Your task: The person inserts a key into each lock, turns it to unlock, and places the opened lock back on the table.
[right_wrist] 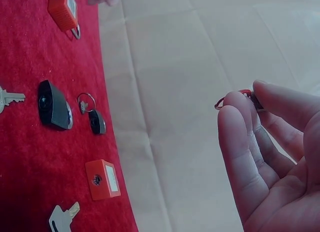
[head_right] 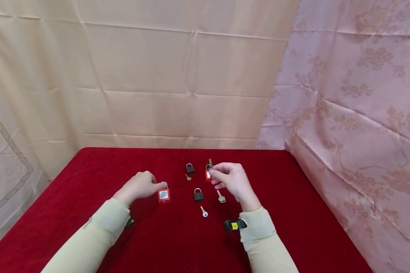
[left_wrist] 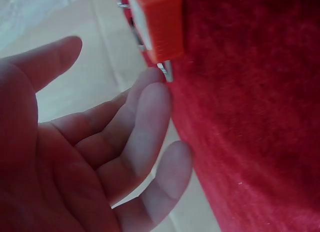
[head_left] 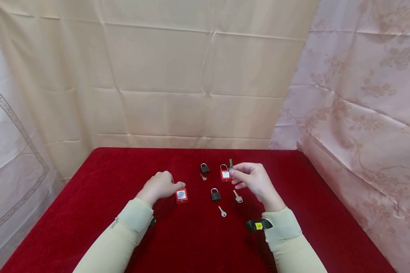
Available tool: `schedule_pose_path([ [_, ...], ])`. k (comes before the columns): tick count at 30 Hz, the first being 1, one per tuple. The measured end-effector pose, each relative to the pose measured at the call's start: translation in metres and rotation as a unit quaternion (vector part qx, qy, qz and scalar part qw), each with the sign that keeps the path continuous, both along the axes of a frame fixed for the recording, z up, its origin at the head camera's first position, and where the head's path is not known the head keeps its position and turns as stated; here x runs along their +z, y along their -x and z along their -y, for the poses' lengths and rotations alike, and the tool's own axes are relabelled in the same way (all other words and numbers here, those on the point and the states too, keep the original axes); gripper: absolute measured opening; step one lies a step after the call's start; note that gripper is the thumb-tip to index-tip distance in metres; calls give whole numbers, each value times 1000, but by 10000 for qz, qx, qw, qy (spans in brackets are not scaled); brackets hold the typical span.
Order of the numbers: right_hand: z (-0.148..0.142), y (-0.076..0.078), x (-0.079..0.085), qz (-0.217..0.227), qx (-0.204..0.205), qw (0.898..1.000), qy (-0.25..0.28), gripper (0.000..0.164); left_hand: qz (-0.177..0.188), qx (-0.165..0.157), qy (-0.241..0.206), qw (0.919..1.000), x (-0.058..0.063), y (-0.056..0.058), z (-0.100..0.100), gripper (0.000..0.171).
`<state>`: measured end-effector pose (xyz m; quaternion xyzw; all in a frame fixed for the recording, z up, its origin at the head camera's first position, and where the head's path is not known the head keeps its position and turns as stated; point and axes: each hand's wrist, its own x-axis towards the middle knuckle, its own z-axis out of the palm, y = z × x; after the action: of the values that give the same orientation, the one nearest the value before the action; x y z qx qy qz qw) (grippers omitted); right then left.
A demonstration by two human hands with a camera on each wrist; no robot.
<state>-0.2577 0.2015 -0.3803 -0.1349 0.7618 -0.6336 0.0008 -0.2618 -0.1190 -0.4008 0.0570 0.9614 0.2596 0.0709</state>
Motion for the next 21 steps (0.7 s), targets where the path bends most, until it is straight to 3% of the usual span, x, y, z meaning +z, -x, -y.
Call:
schedule_pose_path([
  [8, 0, 0, -1, 3, 23, 10000, -76, 22, 493, -26, 351, 9982, -8, 6, -8, 46],
  [12, 0, -1, 0, -8, 29, 10000, -94, 22, 618, -102, 443, 9971, -7, 9, -12, 46],
  [21, 1, 0, -2, -17, 78, 9999, -88, 22, 816, 58, 577, 9950, -8, 14, -16, 40],
])
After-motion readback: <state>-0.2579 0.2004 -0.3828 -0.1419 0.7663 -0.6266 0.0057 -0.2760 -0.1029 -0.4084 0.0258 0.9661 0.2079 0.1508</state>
